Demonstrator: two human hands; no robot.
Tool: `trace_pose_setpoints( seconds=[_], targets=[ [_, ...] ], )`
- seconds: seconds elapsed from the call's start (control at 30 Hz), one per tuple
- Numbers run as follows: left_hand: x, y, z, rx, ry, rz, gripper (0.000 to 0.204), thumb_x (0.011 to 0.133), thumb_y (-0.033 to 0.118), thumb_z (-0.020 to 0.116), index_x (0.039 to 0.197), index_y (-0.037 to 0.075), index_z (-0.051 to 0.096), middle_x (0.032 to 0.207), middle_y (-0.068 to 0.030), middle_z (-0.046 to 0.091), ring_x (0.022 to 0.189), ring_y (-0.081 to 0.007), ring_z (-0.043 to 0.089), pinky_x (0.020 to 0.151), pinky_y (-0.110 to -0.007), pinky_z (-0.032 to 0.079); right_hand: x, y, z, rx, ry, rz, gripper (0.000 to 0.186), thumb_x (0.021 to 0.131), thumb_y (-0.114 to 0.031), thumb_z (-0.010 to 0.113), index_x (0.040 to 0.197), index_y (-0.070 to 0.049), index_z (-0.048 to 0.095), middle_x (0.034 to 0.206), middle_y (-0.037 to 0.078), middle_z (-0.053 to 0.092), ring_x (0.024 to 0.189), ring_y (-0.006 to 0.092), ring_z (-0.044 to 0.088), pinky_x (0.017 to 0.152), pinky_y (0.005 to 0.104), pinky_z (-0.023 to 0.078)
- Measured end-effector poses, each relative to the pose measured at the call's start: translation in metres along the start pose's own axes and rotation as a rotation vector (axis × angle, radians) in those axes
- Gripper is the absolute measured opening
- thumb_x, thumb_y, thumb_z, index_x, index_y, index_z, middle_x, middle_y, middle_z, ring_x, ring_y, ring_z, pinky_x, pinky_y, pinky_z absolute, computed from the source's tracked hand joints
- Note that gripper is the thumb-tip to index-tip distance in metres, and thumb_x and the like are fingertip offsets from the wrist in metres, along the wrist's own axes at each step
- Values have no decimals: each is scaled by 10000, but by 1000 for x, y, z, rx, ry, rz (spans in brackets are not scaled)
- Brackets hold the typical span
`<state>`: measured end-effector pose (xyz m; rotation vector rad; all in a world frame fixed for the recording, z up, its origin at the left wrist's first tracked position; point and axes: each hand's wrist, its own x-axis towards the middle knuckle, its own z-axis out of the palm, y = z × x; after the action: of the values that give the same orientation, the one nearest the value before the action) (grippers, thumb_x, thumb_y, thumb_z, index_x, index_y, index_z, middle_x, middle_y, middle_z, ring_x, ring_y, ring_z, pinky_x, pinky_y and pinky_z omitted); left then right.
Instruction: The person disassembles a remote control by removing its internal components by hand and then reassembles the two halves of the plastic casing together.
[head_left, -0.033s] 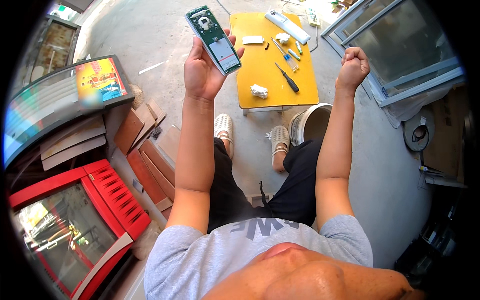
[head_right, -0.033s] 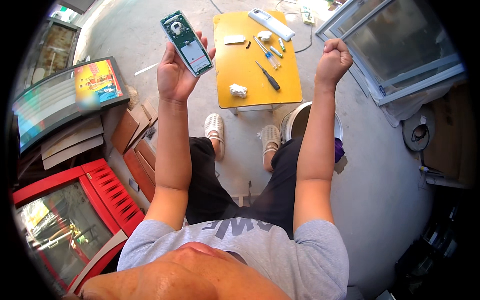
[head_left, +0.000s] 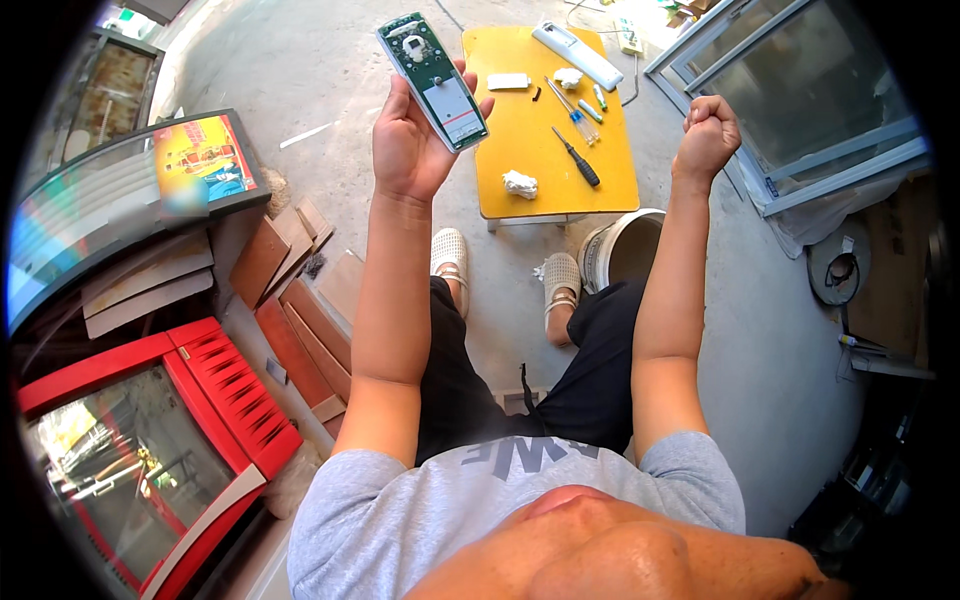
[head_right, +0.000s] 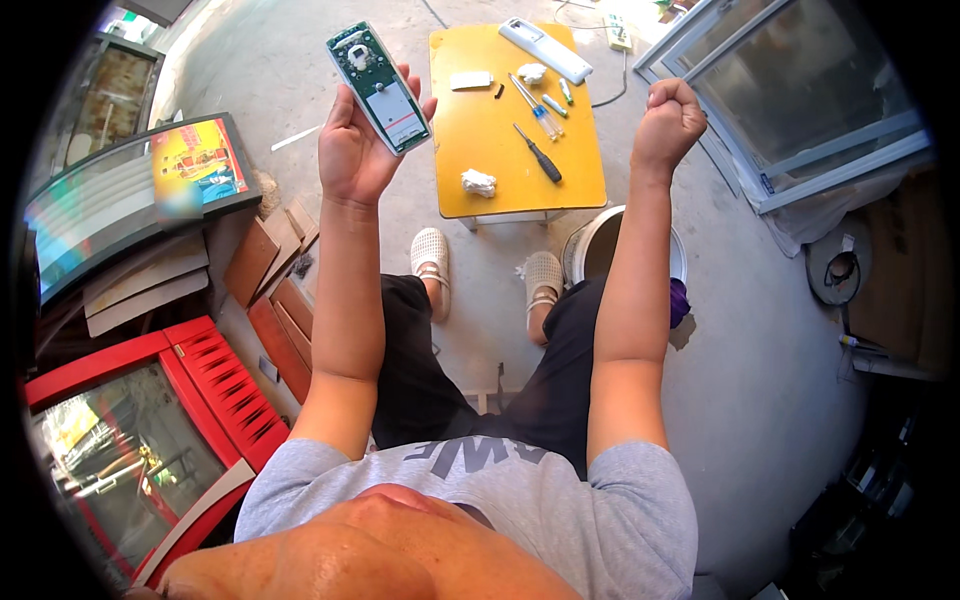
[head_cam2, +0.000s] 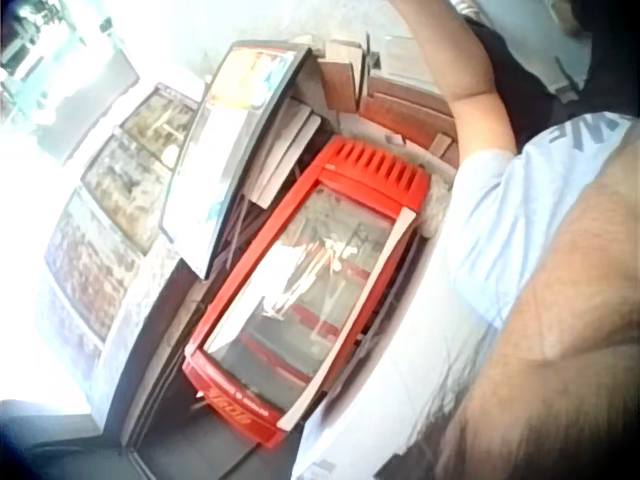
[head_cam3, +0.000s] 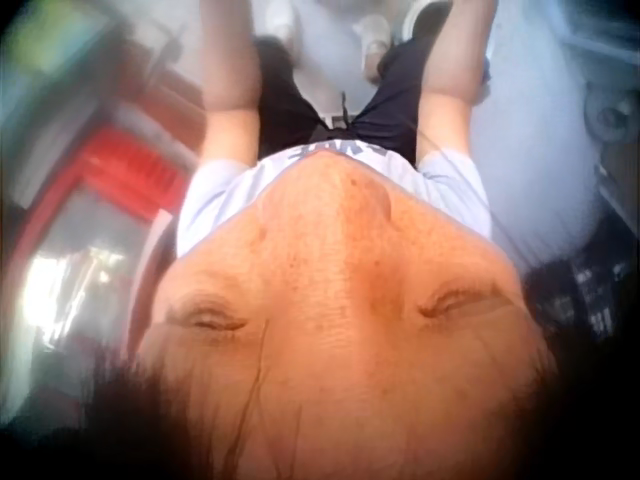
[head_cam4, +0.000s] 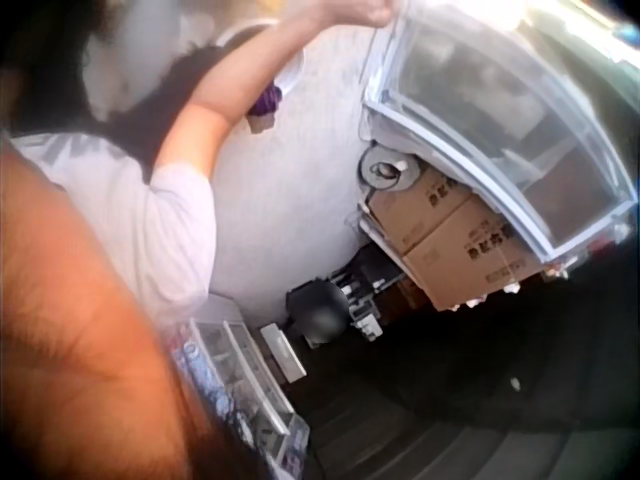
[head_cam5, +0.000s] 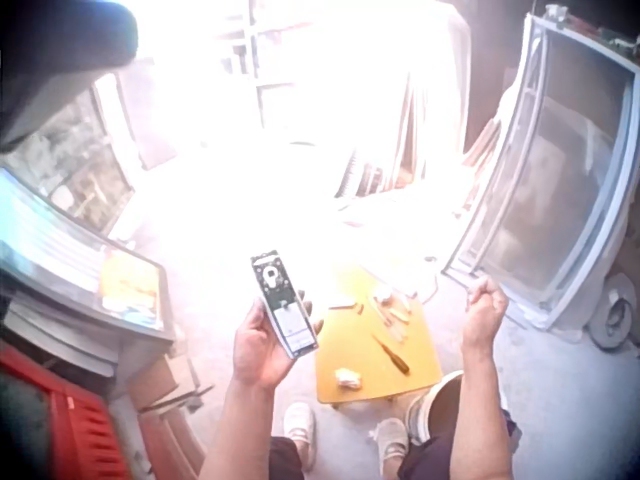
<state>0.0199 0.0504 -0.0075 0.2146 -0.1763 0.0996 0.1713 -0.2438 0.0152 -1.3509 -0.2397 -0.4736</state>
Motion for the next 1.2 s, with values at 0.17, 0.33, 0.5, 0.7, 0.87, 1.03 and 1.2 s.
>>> trace_pose_setpoints(
  seconds=[0.17,0.33,0.5,0.7,0.87,1.03,1.2],
  targets=[
    [8,-23,26,257,369,81,560,1099,427,239,1381,41,530,1389,-172,571,1276,-347,547,1126,-590,392,2,-2,2,15,-41,76,207,707,63,363,609,-39,515,623,-10,457,560,58,358,526,212,245],
    [9,-13,-7,41,76,-16,575,1094,453,253,1370,42,546,1368,-169,587,1241,-337,574,1093,-572,429,6,7,8,-91,-99,229,191,898,-139,485,787,-44,608,630,-46,405,563,51,325,531,220,235],
    [16,-16,-3,28,83,-37,574,1088,458,269,1357,52,572,1365,-175,591,1239,-352,574,1084,-579,431,13,22,-3,-326,-83,299,404,1042,-379,504,847,-45,624,632,-72,380,574,56,318,546,253,270],
    [16,-1,-5,-48,48,-19,516,1059,333,286,1395,34,539,1480,-180,501,1337,-364,496,1154,-569,347,18,52,-10,-383,-40,272,379,1063,-305,466,850,-30,615,642,-47,418,597,72,381,570,275,339],
    [13,10,-4,-56,108,7,528,990,261,322,1426,4,472,1483,-207,481,1347,-379,476,1147,-601,334,1,44,12,-399,-81,126,220,1029,-209,515,937,-61,649,725,-1,555,702,121,513,667,304,410],
    [17,-2,22,184,398,64,566,1026,343,268,1433,-4,452,1467,-217,489,1334,-385,485,1122,-590,372,-40,50,42,-906,-450,-229,139,920,-165,656,982,-210,772,886,-49,681,953,175,565,915,386,330],
    [16,-12,30,318,457,15,625,1057,406,201,1461,-22,411,1474,-223,480,1304,-369,523,1099,-543,421,-56,66,68,-1044,-562,-425,128,880,-198,709,928,-256,812,949,-97,706,1020,162,553,946,382,293]
  ],
)
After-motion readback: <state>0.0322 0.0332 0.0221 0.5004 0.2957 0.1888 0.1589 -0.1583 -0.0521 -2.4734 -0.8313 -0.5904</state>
